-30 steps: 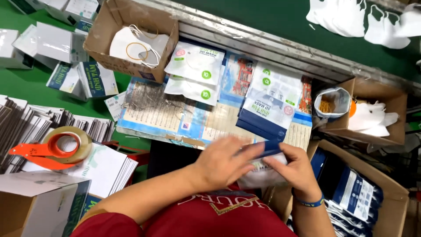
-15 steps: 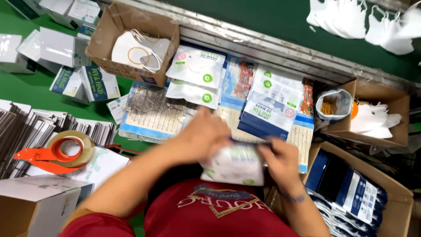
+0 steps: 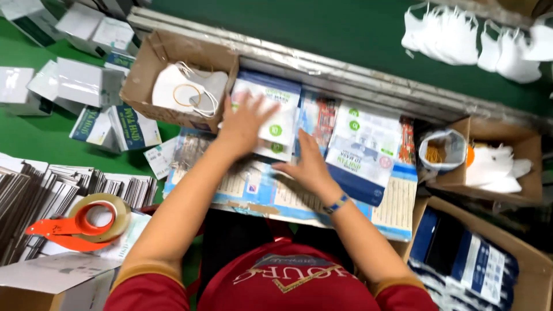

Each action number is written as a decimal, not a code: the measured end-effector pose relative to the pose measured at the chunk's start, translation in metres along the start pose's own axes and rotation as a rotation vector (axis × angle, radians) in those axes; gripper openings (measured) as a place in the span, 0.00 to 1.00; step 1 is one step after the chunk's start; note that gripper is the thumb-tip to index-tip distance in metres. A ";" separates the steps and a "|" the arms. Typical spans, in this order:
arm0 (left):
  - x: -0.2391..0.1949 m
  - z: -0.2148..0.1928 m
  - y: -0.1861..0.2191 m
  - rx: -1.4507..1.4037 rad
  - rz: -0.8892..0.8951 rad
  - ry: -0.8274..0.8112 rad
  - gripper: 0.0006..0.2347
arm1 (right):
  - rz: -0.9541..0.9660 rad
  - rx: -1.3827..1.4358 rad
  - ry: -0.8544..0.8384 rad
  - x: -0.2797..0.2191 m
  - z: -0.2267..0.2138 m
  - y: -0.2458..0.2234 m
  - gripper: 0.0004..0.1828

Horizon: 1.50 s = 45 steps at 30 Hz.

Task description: The recorder is packaging individual face masks into plastic sleeves and then into cardboard boxes at a manufacturing station.

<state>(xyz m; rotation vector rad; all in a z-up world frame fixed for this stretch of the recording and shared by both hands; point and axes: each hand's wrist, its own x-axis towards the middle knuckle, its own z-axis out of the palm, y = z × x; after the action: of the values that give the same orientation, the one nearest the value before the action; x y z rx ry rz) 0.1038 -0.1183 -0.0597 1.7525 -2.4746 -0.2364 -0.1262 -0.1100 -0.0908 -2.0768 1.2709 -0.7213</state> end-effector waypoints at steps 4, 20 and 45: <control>0.000 0.020 -0.006 -0.055 -0.066 0.314 0.44 | -0.088 -0.171 0.088 0.011 0.018 0.013 0.49; -0.014 -0.114 0.049 -0.339 0.126 0.490 0.21 | 0.306 -0.471 0.728 0.208 -0.287 0.337 0.44; 0.032 -0.055 0.123 -1.008 0.127 0.147 0.38 | 0.102 0.703 0.021 -0.025 -0.146 0.055 0.26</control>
<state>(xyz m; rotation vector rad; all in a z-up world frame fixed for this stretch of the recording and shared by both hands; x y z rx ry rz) -0.0111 -0.1118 0.0164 1.1054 -1.7897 -1.0605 -0.2718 -0.1378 -0.0353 -1.4256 0.9373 -0.9730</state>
